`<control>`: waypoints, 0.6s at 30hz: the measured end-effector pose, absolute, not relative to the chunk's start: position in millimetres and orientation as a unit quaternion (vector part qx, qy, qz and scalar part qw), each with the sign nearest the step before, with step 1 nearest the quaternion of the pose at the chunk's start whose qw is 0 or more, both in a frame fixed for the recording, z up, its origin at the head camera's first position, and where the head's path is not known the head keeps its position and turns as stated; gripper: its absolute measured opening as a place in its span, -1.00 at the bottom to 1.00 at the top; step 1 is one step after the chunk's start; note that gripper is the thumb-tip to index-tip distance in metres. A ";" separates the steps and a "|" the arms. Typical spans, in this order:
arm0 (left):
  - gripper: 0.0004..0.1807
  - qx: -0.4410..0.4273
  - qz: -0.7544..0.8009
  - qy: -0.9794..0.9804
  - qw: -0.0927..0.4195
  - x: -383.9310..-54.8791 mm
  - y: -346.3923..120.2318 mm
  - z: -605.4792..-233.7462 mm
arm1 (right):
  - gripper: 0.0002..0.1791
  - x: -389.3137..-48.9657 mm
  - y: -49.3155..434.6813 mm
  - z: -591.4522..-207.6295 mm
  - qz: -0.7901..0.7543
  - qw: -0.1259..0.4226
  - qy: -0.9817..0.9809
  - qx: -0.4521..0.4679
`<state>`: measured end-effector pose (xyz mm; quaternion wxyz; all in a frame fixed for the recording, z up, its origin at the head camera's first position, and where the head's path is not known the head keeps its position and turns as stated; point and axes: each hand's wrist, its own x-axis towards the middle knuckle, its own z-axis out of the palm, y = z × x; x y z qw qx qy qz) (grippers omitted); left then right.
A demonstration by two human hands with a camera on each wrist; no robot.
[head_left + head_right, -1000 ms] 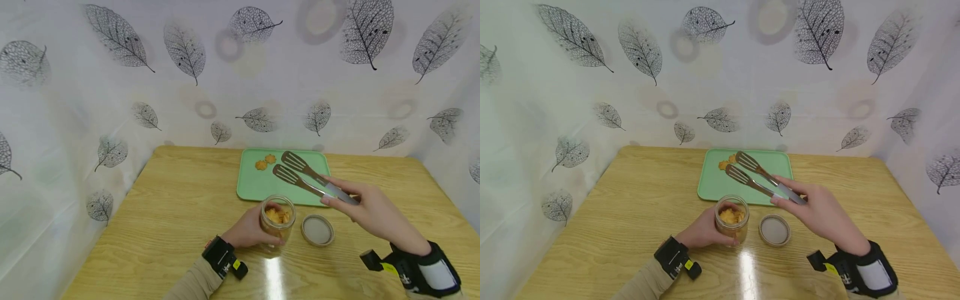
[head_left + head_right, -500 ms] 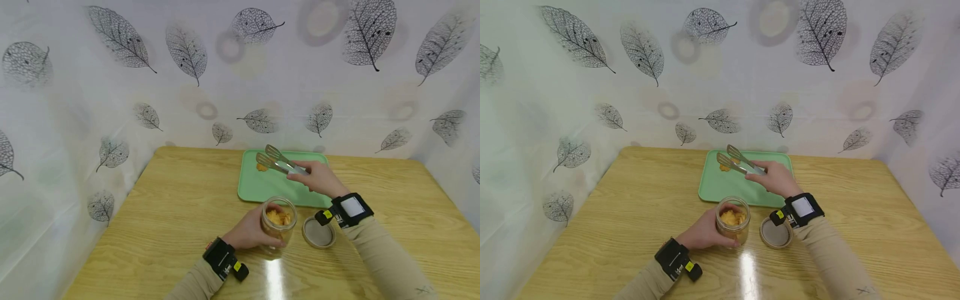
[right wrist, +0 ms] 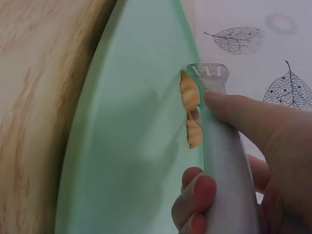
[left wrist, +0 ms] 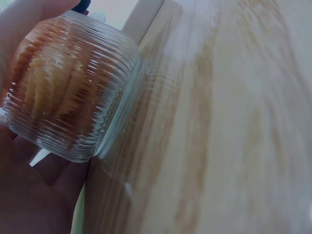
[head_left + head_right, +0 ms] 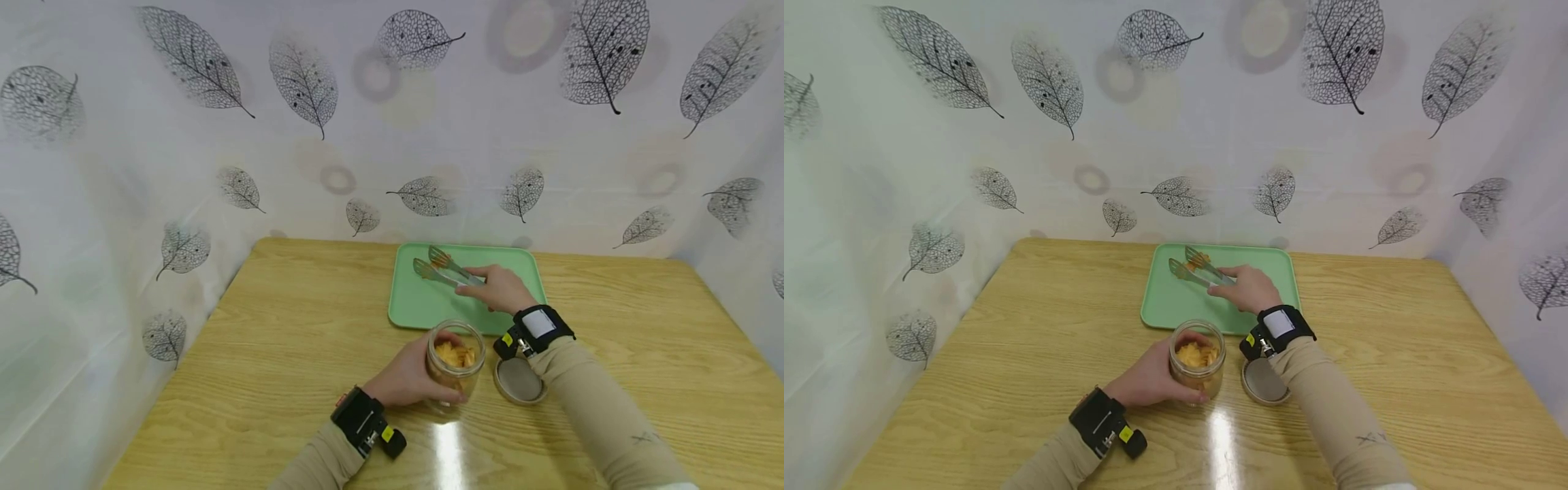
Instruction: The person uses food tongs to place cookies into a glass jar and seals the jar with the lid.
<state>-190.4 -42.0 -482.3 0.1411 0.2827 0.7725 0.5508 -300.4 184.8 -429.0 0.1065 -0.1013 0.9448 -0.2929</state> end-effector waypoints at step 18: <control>-0.11 0.283 0.543 0.778 0.136 -190.1 -42.0 -480.5 | -0.21 -268.6 200.2 -433.4 -0.268 0.099 0.952 -0.115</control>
